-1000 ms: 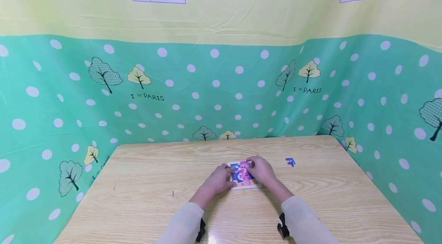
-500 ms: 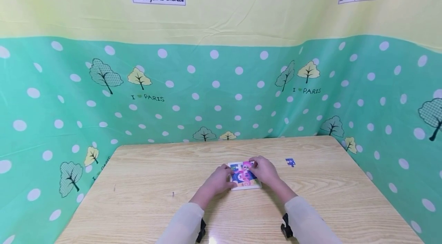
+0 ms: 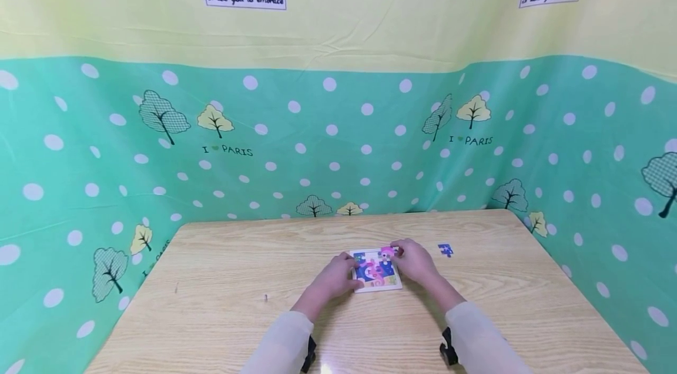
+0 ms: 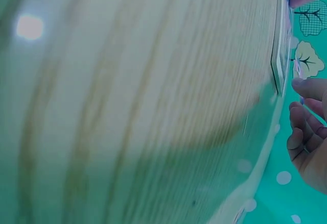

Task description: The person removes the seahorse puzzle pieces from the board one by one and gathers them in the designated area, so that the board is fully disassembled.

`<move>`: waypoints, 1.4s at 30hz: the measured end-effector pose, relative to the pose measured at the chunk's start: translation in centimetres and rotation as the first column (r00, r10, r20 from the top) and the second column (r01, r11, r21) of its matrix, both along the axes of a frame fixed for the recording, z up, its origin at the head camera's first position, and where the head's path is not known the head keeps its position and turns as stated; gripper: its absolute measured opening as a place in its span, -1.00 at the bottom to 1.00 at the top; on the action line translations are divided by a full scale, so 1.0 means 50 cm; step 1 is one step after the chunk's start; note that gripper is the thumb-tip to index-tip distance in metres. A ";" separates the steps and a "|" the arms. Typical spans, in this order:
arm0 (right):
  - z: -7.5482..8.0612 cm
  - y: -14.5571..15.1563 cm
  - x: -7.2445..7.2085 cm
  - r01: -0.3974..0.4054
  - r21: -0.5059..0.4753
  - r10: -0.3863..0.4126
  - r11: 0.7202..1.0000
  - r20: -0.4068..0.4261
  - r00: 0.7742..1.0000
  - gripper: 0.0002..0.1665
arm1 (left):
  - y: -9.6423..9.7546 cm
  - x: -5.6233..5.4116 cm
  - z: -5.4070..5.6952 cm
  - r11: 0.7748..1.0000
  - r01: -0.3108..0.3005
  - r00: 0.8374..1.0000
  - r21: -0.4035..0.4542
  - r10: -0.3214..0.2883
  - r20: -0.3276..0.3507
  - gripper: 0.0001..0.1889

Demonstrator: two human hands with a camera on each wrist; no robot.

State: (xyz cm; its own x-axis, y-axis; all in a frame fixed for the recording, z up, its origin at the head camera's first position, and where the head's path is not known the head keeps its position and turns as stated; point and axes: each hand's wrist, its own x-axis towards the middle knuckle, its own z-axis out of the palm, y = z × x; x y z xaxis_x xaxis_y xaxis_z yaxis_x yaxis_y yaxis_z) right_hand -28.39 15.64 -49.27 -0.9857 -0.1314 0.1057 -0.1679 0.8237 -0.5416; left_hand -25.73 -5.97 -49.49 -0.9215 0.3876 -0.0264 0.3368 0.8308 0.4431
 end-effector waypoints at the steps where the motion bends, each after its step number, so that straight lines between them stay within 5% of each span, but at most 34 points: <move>1: 0.001 0.002 0.000 0.005 -0.004 -0.005 1.000 0.005 1.000 -0.57 | 0.000 0.000 0.000 1.000 0.002 1.000 0.001 -0.002 -0.001 -0.48; 42: 0.009 0.099 -0.006 0.016 0.044 -0.015 0.999 -0.012 1.000 -0.54 | 0.000 -0.003 -0.008 1.000 -0.007 1.000 0.004 0.007 0.003 -0.47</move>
State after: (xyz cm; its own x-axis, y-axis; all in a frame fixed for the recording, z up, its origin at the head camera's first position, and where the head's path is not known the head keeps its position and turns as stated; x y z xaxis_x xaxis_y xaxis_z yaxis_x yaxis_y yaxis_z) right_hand -28.70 20.61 -48.82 -0.9864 -0.1210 0.1117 -0.1611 0.8491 -0.5031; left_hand -25.90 -5.96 -49.91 -0.9240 0.3813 -0.0278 0.3295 0.8311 0.4479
